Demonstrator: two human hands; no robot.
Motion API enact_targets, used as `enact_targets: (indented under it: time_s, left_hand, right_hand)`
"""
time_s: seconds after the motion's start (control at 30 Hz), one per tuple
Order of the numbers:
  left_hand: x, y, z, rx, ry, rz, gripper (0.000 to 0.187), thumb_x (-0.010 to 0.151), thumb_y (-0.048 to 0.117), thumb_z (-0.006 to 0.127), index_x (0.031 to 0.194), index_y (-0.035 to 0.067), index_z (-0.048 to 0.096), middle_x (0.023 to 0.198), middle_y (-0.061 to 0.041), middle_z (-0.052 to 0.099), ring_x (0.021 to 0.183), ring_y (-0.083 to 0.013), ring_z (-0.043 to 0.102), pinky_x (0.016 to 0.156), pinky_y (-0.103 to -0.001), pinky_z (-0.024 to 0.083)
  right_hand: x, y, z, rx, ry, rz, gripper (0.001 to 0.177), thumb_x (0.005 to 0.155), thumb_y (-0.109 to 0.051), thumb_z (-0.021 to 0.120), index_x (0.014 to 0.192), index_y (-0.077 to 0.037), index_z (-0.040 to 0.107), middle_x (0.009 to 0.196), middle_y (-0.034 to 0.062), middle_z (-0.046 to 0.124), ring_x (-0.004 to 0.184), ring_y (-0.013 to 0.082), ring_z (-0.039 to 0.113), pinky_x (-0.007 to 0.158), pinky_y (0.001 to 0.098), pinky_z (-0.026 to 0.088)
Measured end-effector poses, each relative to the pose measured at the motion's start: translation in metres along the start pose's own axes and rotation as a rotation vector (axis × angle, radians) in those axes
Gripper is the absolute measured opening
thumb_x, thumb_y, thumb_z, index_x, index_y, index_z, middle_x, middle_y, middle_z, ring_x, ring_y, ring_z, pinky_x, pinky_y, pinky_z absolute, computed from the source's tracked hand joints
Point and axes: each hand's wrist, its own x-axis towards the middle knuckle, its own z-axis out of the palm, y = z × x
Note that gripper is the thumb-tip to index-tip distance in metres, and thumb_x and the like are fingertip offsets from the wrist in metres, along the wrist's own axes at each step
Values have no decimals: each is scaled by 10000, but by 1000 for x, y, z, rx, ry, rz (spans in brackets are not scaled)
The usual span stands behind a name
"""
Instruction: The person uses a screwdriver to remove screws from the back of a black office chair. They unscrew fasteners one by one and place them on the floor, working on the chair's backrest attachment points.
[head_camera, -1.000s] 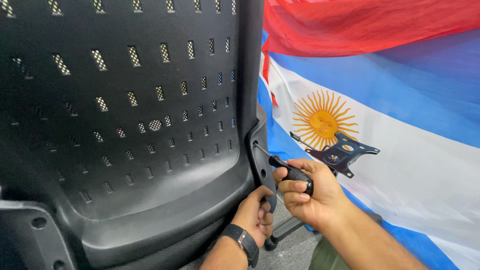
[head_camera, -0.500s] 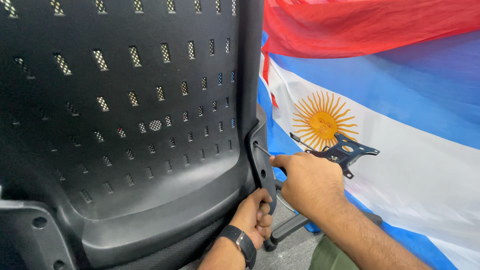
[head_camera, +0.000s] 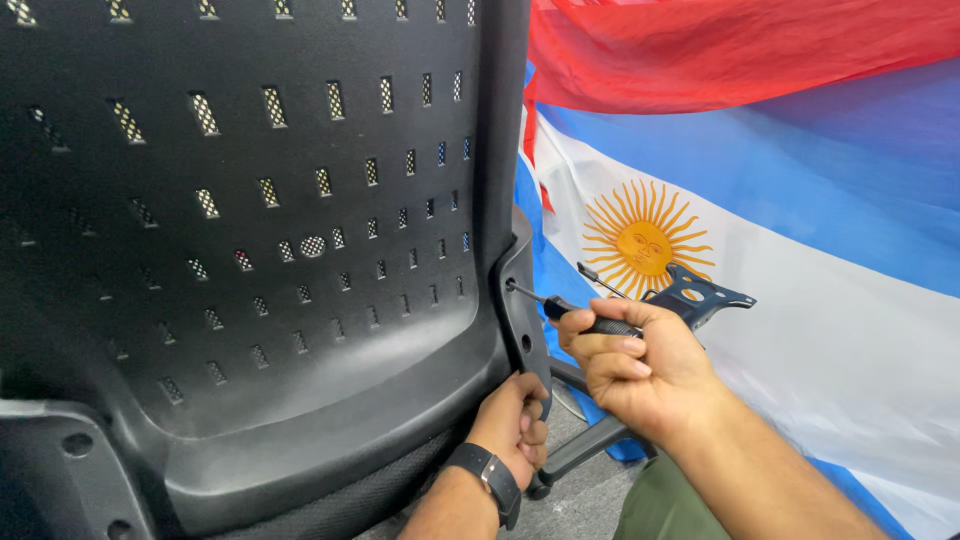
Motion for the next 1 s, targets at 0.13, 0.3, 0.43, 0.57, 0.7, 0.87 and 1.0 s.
enact_targets:
  time_s: [0.13, 0.3, 0.43, 0.57, 0.7, 0.87, 1.0]
  left_hand:
    - [-1, 1, 3, 26, 4, -6, 200, 842, 124, 615, 761, 239, 472, 521, 79, 284, 402, -66, 232, 395, -246, 157]
    - [-7, 1, 0, 61, -8, 1, 219, 830, 85, 602, 779, 268, 493, 524, 85, 290, 403, -61, 238, 395, -241, 148]
    - [-9, 2, -2, 76, -43, -1, 223, 842, 87, 585, 814, 302, 534, 522, 96, 277, 390, -51, 204, 388, -238, 134]
    - [-9, 2, -5, 99, -68, 2, 220, 849, 83, 557, 844, 303, 556, 517, 93, 271, 383, -49, 189, 382, -236, 124]
    - [-8, 2, -6, 81, -84, 2, 194, 866, 96, 567, 830, 278, 511, 509, 89, 264, 380, -55, 196, 381, -242, 135]
    - [-9, -1, -7, -17, -48, -14, 156, 875, 154, 585, 777, 244, 505, 508, 75, 273, 389, -63, 227, 386, -243, 161]
    - [-12, -4, 0, -18, 79, 11, 207, 888, 245, 625, 739, 175, 500, 523, 56, 293, 400, -73, 240, 393, -253, 168]
  right_hand:
    - [5, -4, 5, 50, -7, -23, 226, 964, -208, 521, 861, -26, 435, 711, 30, 492, 381, 38, 382, 296, 177, 322]
    - [8, -15, 15, -836, 394, -136, 180, 910, -222, 573, 952, -71, 486, 641, 51, 542, 338, 47, 345, 269, 201, 254]
    - [2, 0, 15, -1849, 517, -401, 493, 826, -183, 724, 1311, -172, 635, 744, 144, 694, 506, 194, 505, 449, 349, 394]
    - [-9, 26, 30, -2735, 785, -469, 625, 780, -207, 705, 1383, -349, 622, 960, 128, 750, 900, 301, 720, 814, 438, 576]
    - [-15, 37, 56, -2856, 909, -387, 555, 833, -208, 624, 1322, -470, 633, 1060, 70, 744, 978, 296, 724, 847, 456, 592]
    - [-17, 33, 51, -2716, 850, -476, 565, 777, -230, 681, 1312, -411, 663, 1059, 59, 761, 1005, 277, 717, 878, 436, 576]
    - [-16, 22, 24, -2560, 607, -507, 712, 767, -307, 780, 1437, -256, 545, 996, 129, 753, 920, 283, 719, 780, 404, 563]
